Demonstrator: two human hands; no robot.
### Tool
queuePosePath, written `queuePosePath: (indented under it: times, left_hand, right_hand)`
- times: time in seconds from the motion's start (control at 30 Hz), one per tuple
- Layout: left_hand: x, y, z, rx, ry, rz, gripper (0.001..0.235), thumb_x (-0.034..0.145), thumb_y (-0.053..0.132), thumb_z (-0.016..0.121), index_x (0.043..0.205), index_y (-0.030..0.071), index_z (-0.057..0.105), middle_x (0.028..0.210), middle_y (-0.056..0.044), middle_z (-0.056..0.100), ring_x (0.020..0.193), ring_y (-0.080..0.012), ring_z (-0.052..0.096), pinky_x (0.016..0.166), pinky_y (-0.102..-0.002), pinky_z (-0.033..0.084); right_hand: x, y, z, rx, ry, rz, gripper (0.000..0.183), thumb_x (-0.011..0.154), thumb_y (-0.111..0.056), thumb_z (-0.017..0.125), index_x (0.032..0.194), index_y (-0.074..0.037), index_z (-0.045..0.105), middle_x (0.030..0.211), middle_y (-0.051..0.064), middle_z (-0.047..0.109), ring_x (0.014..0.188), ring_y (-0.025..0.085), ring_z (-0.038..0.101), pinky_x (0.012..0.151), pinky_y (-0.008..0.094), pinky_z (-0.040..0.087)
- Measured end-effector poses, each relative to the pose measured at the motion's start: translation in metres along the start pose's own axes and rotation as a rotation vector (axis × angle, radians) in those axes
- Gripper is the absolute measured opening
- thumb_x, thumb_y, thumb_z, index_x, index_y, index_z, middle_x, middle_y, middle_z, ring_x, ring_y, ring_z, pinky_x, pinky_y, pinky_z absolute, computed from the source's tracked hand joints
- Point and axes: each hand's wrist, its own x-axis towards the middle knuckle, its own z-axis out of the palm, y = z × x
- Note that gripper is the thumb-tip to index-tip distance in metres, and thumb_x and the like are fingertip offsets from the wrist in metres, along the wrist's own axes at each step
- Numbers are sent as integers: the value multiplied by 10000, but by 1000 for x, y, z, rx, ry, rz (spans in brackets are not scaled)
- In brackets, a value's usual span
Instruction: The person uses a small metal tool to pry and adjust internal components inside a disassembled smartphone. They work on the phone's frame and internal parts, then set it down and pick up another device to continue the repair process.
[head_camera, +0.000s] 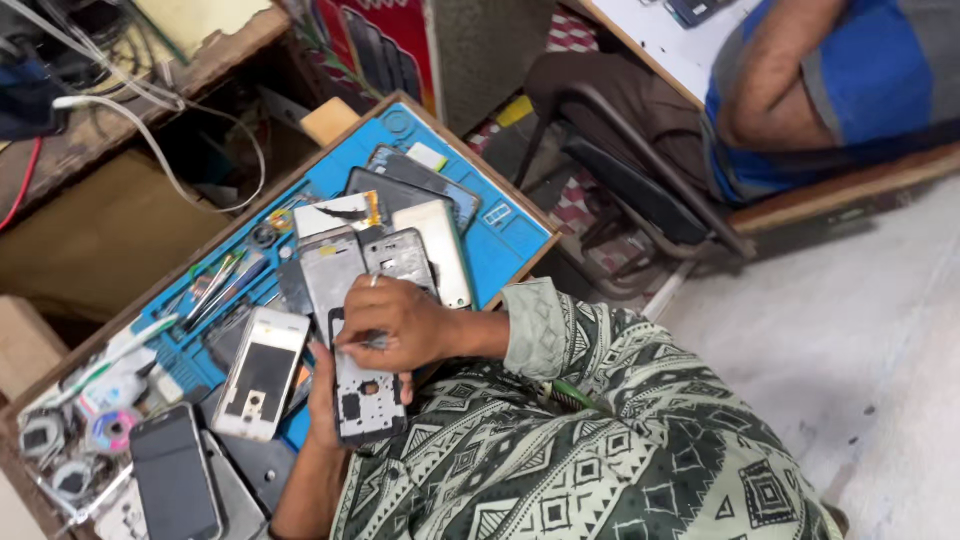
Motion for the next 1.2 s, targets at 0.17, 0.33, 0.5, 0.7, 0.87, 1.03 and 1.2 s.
queuePosePath:
  times: [0.17, 0.33, 0.5, 0.7, 0.87, 1.03, 1.2]
  left_hand:
    - [-1, 4, 6, 43, -9, 15, 925, 987, 793, 297, 1243, -63, 535, 907, -233, 670, 729, -337, 704, 618, -387, 602]
    - [-2, 3, 4, 54, 40, -8, 870, 1006, 752, 296, 1243, -53, 526, 919, -235, 670, 744, -336, 705, 639, -392, 604]
    - [0, -5, -1, 56, 30, -38, 807, 995, 719, 309, 1296, -1, 513, 902, -241, 675, 720, -352, 711, 629, -412, 613]
    - [0, -18, -30, 48, -73, -46, 900, 1046, 746, 312, 1158, -95, 615, 918, -230, 719, 765, -337, 732, 720, -403, 623]
    - [7, -12, -20, -36, -66, -75, 868, 1013, 748, 279, 1197, -32, 613, 903, -196, 714, 726, -301, 729, 670, -380, 629]
    - [5, -10, -10, -23, -96, -46, 877, 1016, 758, 270, 1223, -24, 608, 929, -191, 712, 735, -292, 728, 673, -380, 629]
    - [4, -7, -4, 7, -89, -9, 805, 1031, 736, 275, 1261, 35, 597, 922, -177, 707, 737, -279, 728, 667, -374, 630]
  right_hand:
    - [0, 1, 1, 17, 62, -73, 83, 831, -75, 763, 893, -59, 710, 880, 72, 615, 1115, 304, 631, 952, 412, 519]
    - [0, 7, 5, 78, 14, -62, 80, 826, -71, 747, 878, -62, 687, 910, 56, 629, 1130, 276, 648, 966, 405, 526]
    - [-3, 8, 3, 79, -21, -73, 118, 814, -80, 759, 827, -56, 644, 909, 101, 616, 1125, 303, 641, 928, 413, 532]
    - [4, -1, 20, 6, -20, -91, 106, 784, -31, 759, 845, -39, 672, 845, 90, 622, 1058, 325, 668, 904, 433, 527]
    - [11, -8, 18, -32, -7, -36, 108, 771, -16, 759, 831, -33, 672, 800, 82, 614, 1029, 306, 675, 875, 415, 513]
    - [12, -8, 19, -46, 29, 4, 103, 769, -13, 758, 826, -21, 673, 795, 89, 603, 1020, 301, 670, 847, 395, 512]
    - [14, -13, 25, -76, 66, 18, 111, 778, -15, 764, 826, -12, 664, 795, 90, 609, 1022, 296, 679, 852, 393, 502]
